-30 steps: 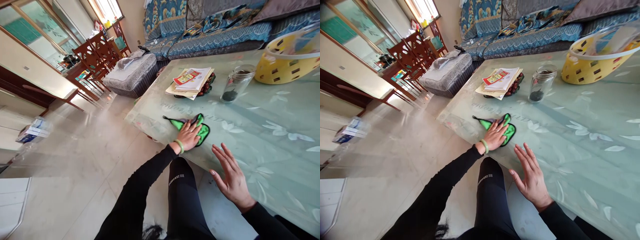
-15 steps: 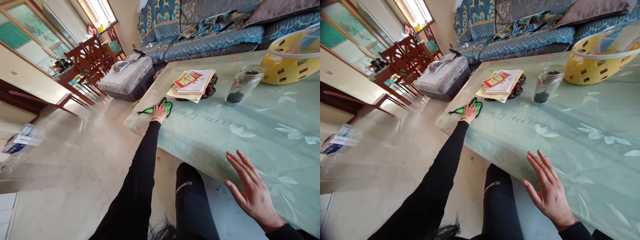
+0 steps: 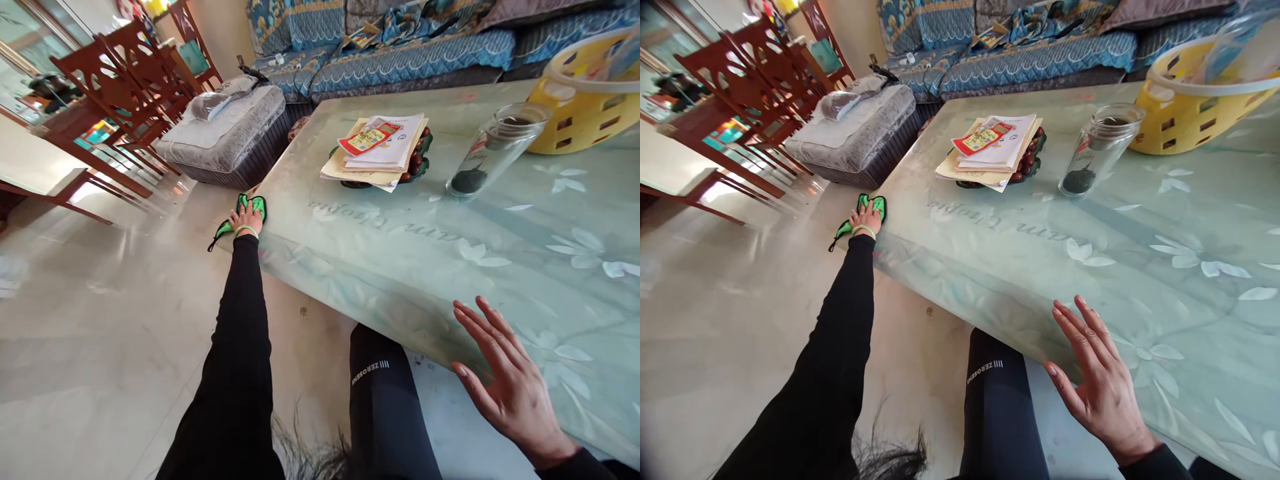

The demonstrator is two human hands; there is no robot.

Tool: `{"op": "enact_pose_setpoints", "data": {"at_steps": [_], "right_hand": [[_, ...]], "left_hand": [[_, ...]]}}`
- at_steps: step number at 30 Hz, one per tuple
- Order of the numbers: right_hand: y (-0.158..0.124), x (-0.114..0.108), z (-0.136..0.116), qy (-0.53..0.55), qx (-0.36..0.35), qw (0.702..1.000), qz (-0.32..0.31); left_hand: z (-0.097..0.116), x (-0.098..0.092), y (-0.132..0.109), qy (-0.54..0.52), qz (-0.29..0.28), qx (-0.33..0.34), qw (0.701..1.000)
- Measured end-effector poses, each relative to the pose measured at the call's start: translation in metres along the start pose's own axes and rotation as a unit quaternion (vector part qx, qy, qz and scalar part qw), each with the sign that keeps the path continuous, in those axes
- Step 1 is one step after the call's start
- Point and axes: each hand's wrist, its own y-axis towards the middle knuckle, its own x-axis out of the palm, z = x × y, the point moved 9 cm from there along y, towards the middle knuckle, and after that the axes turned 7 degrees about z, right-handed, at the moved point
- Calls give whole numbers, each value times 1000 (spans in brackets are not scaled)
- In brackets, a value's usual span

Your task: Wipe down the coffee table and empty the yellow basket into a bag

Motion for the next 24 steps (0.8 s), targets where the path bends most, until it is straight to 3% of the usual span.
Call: {"op": "enact_pose_setpoints", "data": {"at_steps": [4,8,15,20,24], "right_hand": [[1,0,-3,15,-13,1000,7],[2,-1,-3,31,-19,999,23],[2,1,-6,71,-22,997,28],[5,2,-9,100,-32,994,25],[6,3,-10,126,-38,991,25]], "left_hand": [[-9,-1,-2,-7,7,-43,999],[-31,-4,-12,-8,6,-90,996],[-59,-17,-54,11,22,-97,995],[-43,-21,-97,15,-1,-43,999],[-3,-20,-150,15,-8,-6,1000]]}}
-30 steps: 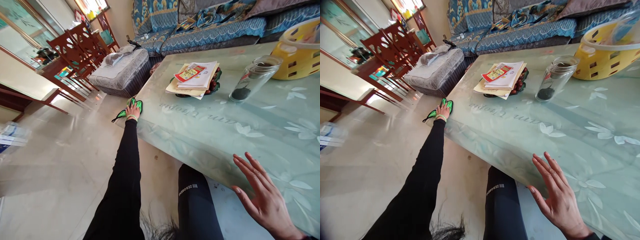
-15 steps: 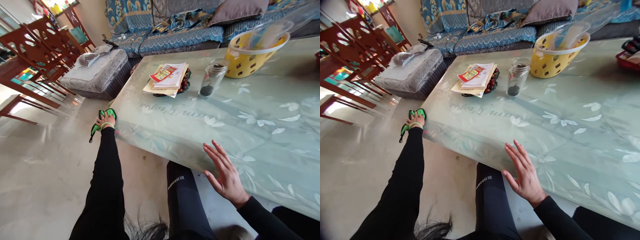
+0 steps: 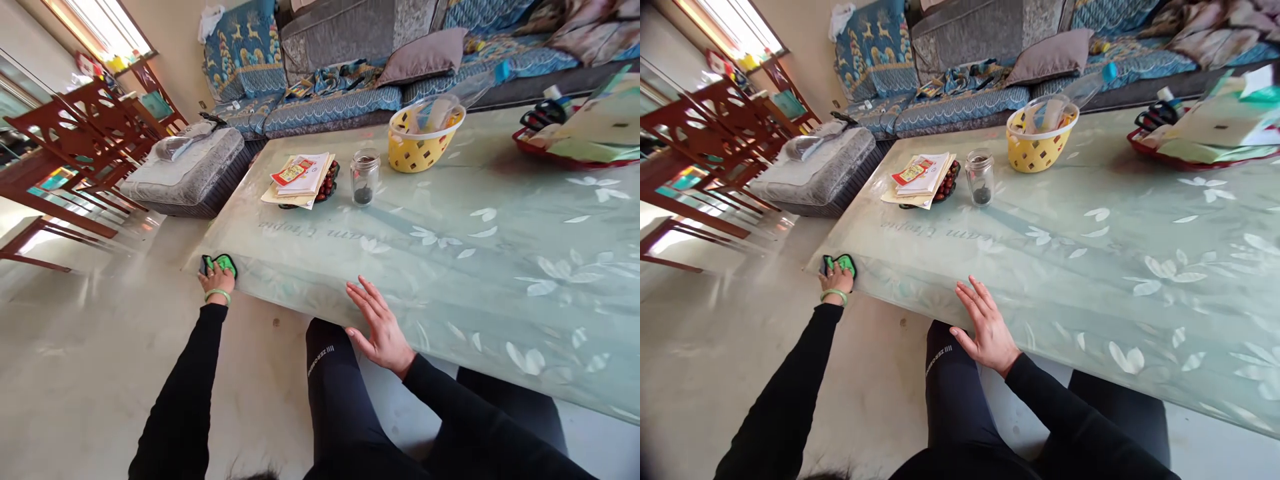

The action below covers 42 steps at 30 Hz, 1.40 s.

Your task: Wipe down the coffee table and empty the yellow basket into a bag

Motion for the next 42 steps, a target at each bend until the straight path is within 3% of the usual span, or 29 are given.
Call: {"op": "enact_pose_setpoints", "data": {"at_steps": [9,14,17,20,22,24,27,29,31,33,36,42], "right_hand": [[1,-4,4,36,8,999,36],[4,-8,11,30,36,997,67],[2,-16,20,21,75,993,90],[1,-31,33,17,123,988,93],[7,-41,38,-4,112,992,53],[21,-43,40,-47,47,997,-30],[40,-26,48,-94,-78,976,-182],[50,-5,60,-99,-128,952,-260],[63,19,74,-104,-144,937,-300],[81,42,88,-119,-132,938,-299],[119,70,112,-157,-62,956,-240],[186,102,161,-218,76,967,-111]], "left_hand": [[190,1,-154,-60,22,241,968],[290,3,-256,-147,-1,416,898],[319,0,-297,-195,-62,493,846],[302,-21,-295,-305,-62,505,805],[266,-35,-271,-366,-1,463,808],[228,-41,-246,-367,62,420,828],[198,-36,-227,-318,87,406,853],[196,-32,-226,-299,85,417,854],[199,-30,-229,-295,86,426,851],[201,-29,-232,-296,87,425,851],[201,-27,-234,-297,80,418,855],[200,-25,-235,-296,68,419,856]]}}
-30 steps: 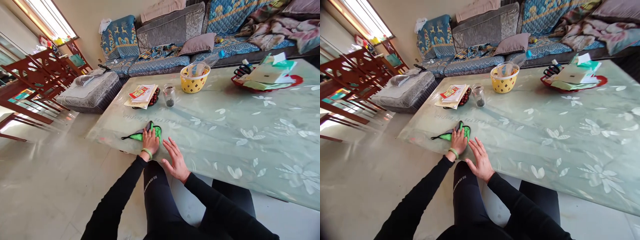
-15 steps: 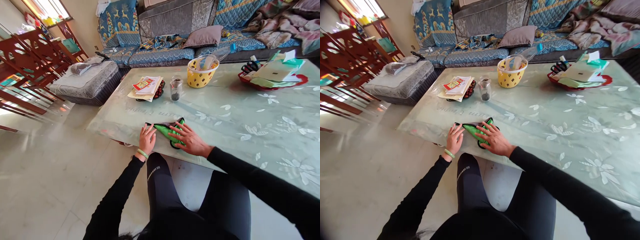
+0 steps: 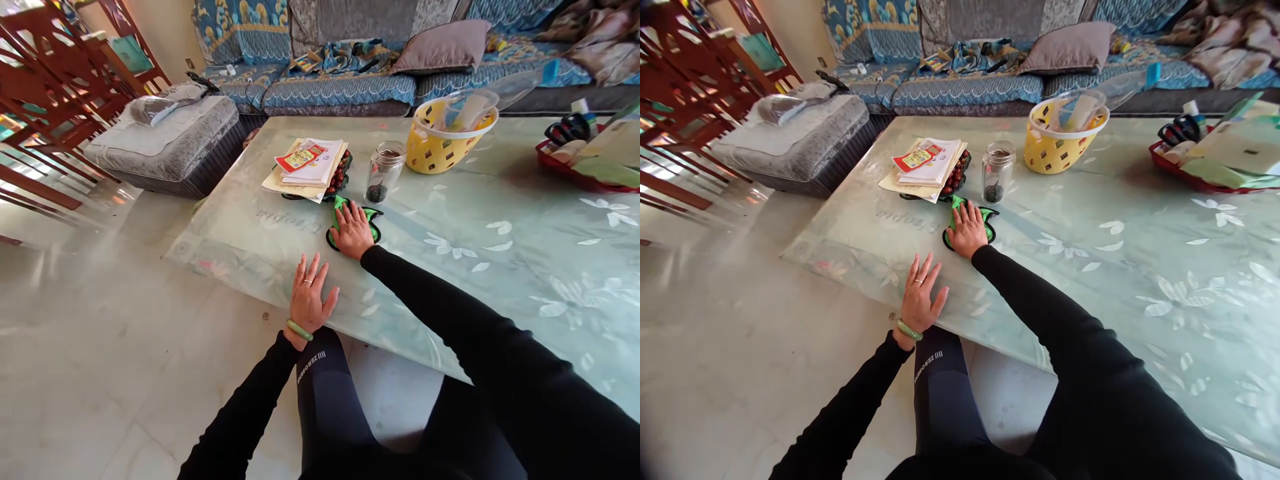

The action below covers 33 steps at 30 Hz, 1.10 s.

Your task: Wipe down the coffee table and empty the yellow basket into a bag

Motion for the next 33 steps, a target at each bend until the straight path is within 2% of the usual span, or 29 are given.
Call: {"op": "enact_pose_setpoints", "data": {"at_steps": [4,7,10,14,16,18,22,24,27,29,30,33], "right_hand": [[48,18,18,30,39,998,37],[57,19,20,47,54,997,41],[20,11,-2,29,8,1000,-5],[-61,-1,-46,22,-146,987,-69],[-74,-3,-56,19,-181,980,-79],[-57,4,-58,11,-183,979,-83],[20,26,-63,-10,-131,988,-80],[49,35,-67,-19,-95,992,-80],[57,34,-70,-25,-79,993,-88],[41,22,-57,-27,-87,992,-93],[29,12,-43,-31,-89,991,-93],[-21,-32,27,-57,-75,992,-80]], "left_hand": [[-1,4,1,3,-10,-8,1000],[-2,5,1,17,-13,-15,1000],[-1,5,1,18,-8,-4,1000],[0,2,-1,2,14,15,1000],[2,1,-2,-11,27,26,999],[2,0,-2,-20,39,35,998],[-1,0,-2,-17,50,39,998],[-4,1,-2,-12,50,36,998],[-8,1,-1,-6,56,33,998],[-8,0,-1,-3,59,35,998],[-9,0,-1,-3,59,35,998],[-8,-2,0,-6,63,38,997]]}}
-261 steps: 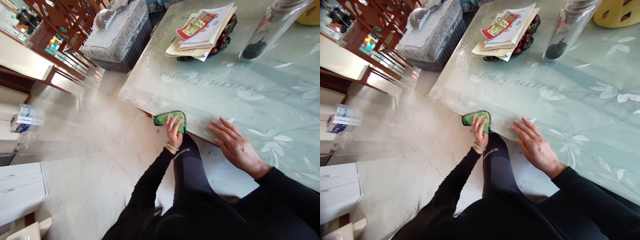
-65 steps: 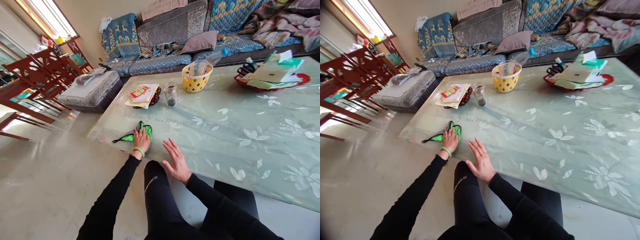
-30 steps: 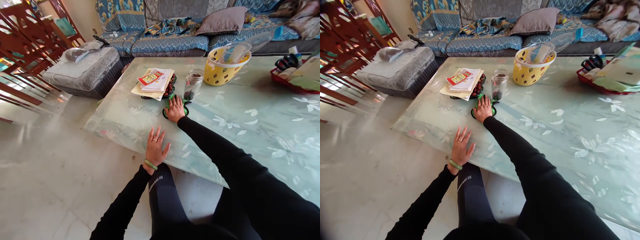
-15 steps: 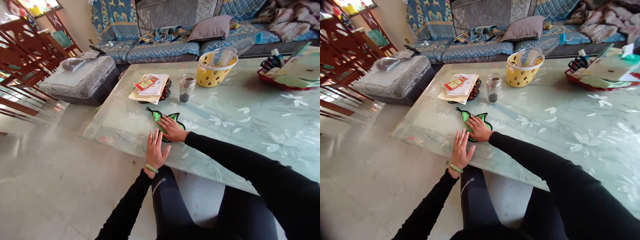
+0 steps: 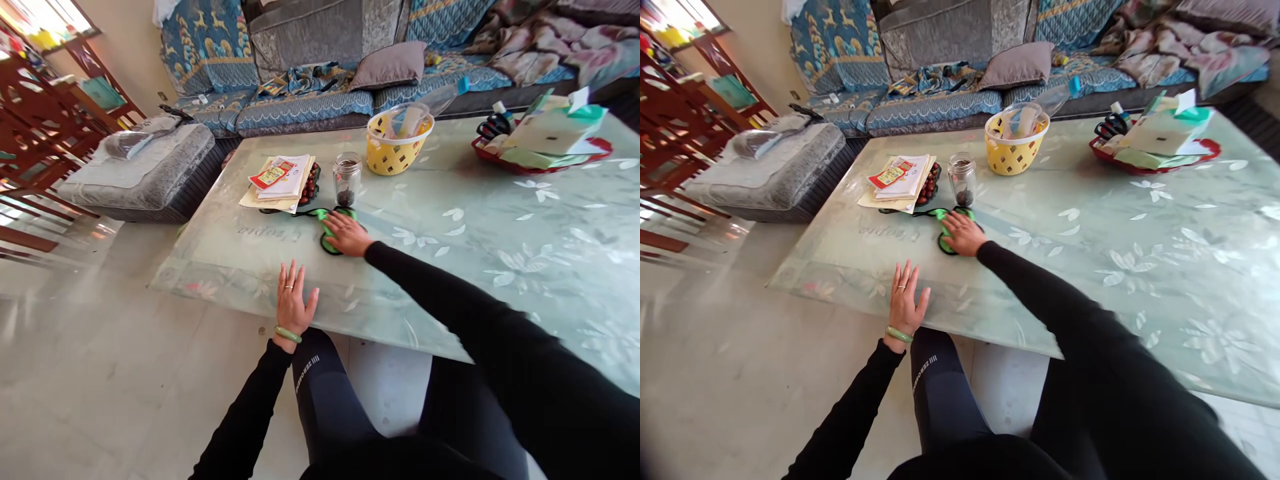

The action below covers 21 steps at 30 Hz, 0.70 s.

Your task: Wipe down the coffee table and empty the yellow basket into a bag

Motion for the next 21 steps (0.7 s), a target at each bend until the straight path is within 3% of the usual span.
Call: {"op": "enact_pose_setpoints", "data": {"at_steps": [5,7,9,12,15,18,21], "right_hand": [[-132,-57,122,-73,90,993,32],[-165,-74,150,-105,147,982,48],[-174,-80,159,-126,198,971,56],[-155,-69,132,-121,213,969,36],[-139,-52,72,-84,133,987,3],[-163,-48,19,-53,38,998,-10],[-204,-52,-2,-56,-9,998,2]], "left_hand": [[-1,3,1,-9,-2,-2,1000],[-2,4,1,-15,-2,-6,1000],[-3,5,2,-18,1,-9,1000],[-2,5,2,-16,5,-9,1000],[-1,4,2,-18,8,-4,1000],[-1,1,1,-22,17,4,1000],[-1,0,0,-26,24,10,999]]}}
